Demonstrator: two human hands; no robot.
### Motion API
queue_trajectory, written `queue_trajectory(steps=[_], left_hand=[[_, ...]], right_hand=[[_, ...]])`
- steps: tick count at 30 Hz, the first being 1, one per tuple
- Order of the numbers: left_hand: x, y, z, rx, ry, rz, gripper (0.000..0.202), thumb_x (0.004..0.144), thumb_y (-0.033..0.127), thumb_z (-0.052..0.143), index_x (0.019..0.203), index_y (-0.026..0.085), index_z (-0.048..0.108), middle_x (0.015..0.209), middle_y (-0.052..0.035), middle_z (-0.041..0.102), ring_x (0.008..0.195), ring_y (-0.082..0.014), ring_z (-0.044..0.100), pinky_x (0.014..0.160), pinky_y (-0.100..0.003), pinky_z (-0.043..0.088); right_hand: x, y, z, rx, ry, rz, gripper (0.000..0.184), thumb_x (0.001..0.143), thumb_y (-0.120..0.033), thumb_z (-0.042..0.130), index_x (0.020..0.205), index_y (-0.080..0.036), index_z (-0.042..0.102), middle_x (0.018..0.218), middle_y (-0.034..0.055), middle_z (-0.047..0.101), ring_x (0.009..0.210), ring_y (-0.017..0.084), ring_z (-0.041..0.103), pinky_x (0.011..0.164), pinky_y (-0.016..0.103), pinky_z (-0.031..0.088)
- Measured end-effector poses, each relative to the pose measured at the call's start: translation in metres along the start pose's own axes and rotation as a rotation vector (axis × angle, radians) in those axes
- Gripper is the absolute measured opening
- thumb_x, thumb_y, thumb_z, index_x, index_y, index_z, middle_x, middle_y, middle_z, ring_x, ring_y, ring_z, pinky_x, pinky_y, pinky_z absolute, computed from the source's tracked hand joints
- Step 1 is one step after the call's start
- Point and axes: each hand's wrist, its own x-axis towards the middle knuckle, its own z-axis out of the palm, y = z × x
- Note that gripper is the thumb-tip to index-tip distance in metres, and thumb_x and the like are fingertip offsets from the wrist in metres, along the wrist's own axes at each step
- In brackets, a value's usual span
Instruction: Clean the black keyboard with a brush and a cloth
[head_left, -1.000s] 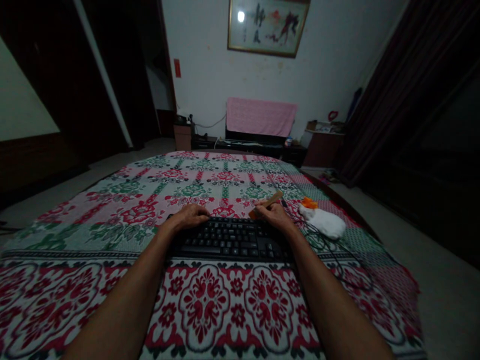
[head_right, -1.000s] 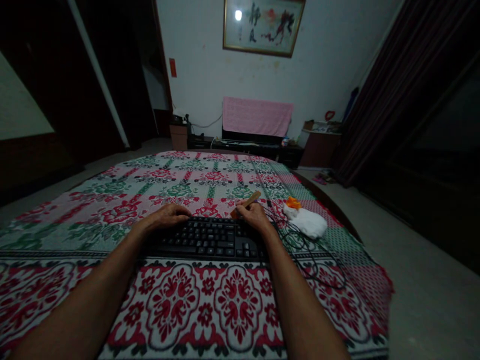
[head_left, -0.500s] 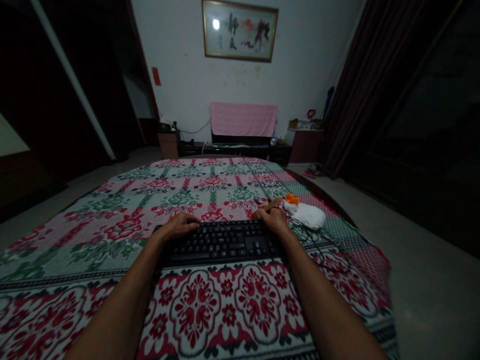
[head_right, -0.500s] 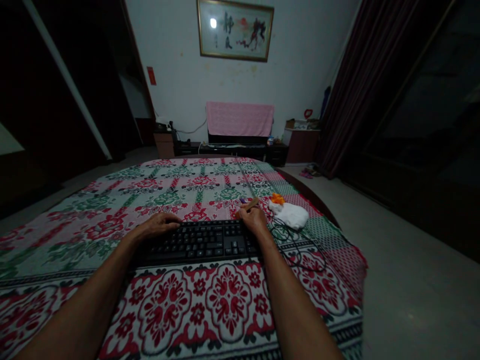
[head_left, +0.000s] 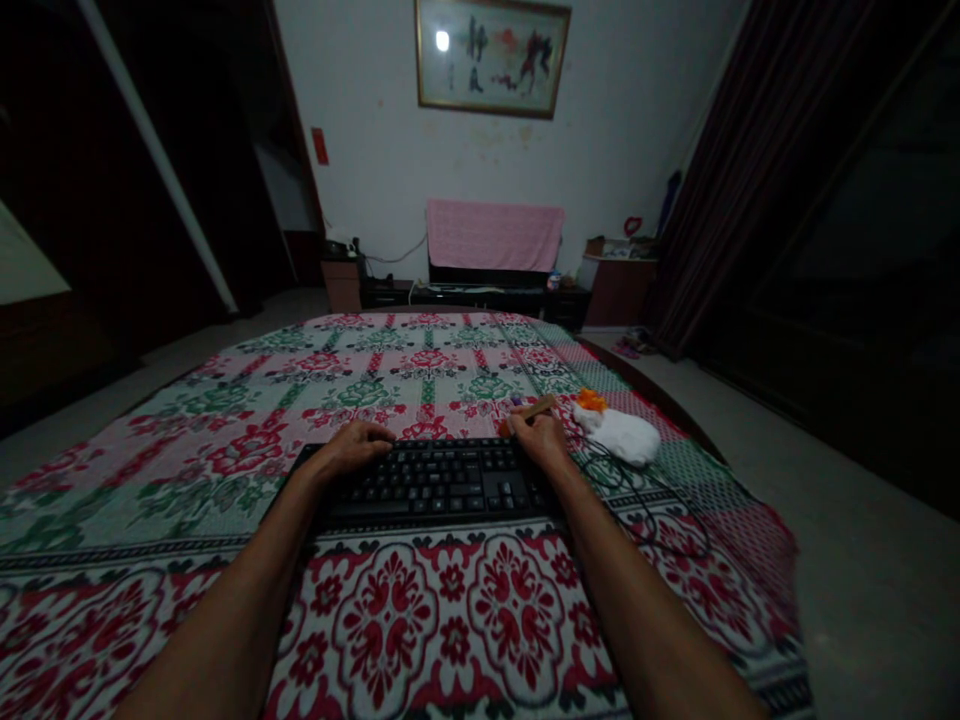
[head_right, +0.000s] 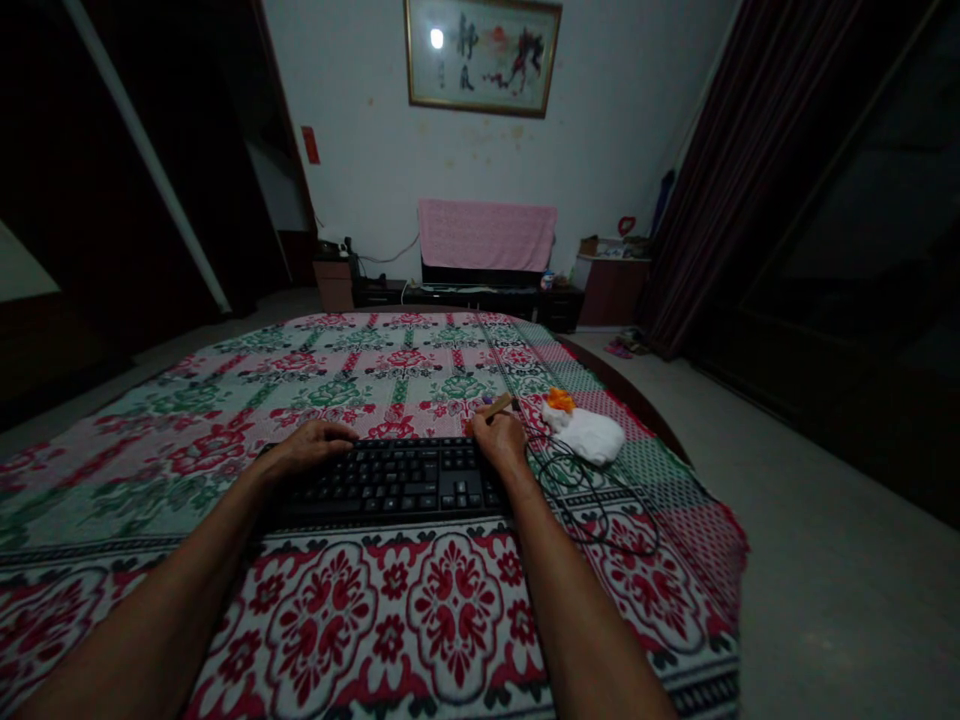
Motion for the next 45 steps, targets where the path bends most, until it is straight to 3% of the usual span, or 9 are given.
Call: queue_trajectory(steps=[6,11,15,19,22,29,33,38,45], left_hand=[[0.005,-0.01,-0.01,0.17,0.15,0.021,0.041,0.066,0.037,0.051,0.095,0.014,0.069,0.088,-0.0055,0.071,0.087,-0.0222,0.062,0.075,-0.029,0.047],[0.005,0.013,0.003,0.355,0.23,0.086,0.033,0.07,0.031,0.049,0.092,0.019,0.071,0.099,-0.0058,0.069,0.096,-0.0214,0.059,0.084,-0.027,0.041],[0.007,0.03,0.019,0.379,0.164,0.163,0.031,0.075,0.029,0.043,0.083,0.018,0.072,0.085,-0.0048,0.071,0.081,-0.019,0.061,0.076,-0.026,0.042],[0.015,0.023,0.014,0.268,0.045,0.23,0.034,0.077,0.031,0.043,0.094,0.019,0.071,0.089,-0.0024,0.071,0.081,-0.0179,0.061,0.073,-0.024,0.042],[0.019,0.015,0.006,0.179,-0.049,0.251,0.037,0.076,0.031,0.043,0.099,0.018,0.069,0.09,-0.0006,0.071,0.082,-0.0177,0.061,0.073,-0.023,0.042],[0.016,0.011,0.006,0.16,-0.032,0.227,0.037,0.077,0.032,0.042,0.1,0.02,0.069,0.086,0.0016,0.07,0.082,-0.0174,0.06,0.073,-0.022,0.043],[0.017,0.007,0.009,0.186,0.01,0.241,0.038,0.077,0.032,0.042,0.1,0.019,0.069,0.089,0.0,0.07,0.085,-0.0176,0.06,0.074,-0.022,0.043],[0.015,0.007,0.009,0.199,0.035,0.264,0.037,0.077,0.032,0.042,0.099,0.018,0.069,0.088,-0.001,0.071,0.086,-0.0181,0.06,0.077,-0.023,0.042],[0.013,0.011,0.008,0.184,0.025,0.279,0.036,0.078,0.03,0.042,0.1,0.019,0.069,0.091,-0.0006,0.071,0.084,-0.0176,0.061,0.076,-0.024,0.042]], right_hand=[[0.011,-0.011,0.015,-0.03,0.05,-0.025,0.031,0.078,-0.034,0.048,0.096,-0.019,0.069,0.098,0.01,0.068,0.099,0.024,0.061,0.088,0.035,0.044],[0.01,-0.027,0.022,0.111,0.083,-0.097,0.029,0.076,-0.034,0.051,0.095,-0.018,0.066,0.097,0.0083,0.068,0.094,0.021,0.062,0.086,0.031,0.046],[0.005,-0.057,0.037,0.329,-0.115,-0.266,0.025,0.079,-0.032,0.049,0.093,-0.016,0.063,0.088,0.0058,0.068,0.084,0.017,0.063,0.081,0.028,0.048],[0.002,-0.072,0.058,0.469,-0.337,-0.406,0.019,0.077,-0.028,0.052,0.088,-0.017,0.064,0.087,0.0036,0.067,0.08,0.015,0.062,0.075,0.026,0.049],[0.004,-0.07,0.065,0.482,-0.421,-0.466,0.017,0.077,-0.024,0.053,0.086,-0.017,0.065,0.089,0.0039,0.066,0.084,0.015,0.061,0.077,0.027,0.047],[0.006,-0.071,0.054,0.338,-0.518,-0.551,0.019,0.079,-0.021,0.048,0.089,-0.017,0.064,0.087,0.0028,0.065,0.083,0.015,0.059,0.078,0.027,0.045],[0.013,-0.066,0.043,0.22,-0.497,-0.539,0.019,0.082,-0.023,0.045,0.083,-0.017,0.064,0.085,0.0017,0.065,0.081,0.015,0.059,0.075,0.026,0.044],[0.024,-0.06,0.034,0.241,-0.399,-0.403,0.019,0.08,-0.027,0.048,0.09,-0.016,0.061,0.084,0.004,0.066,0.077,0.016,0.061,0.07,0.026,0.046],[0.011,-0.074,0.059,0.313,-0.401,-0.51,0.018,0.081,-0.024,0.049,0.09,-0.017,0.062,0.091,0.0052,0.066,0.087,0.017,0.061,0.081,0.029,0.046]])
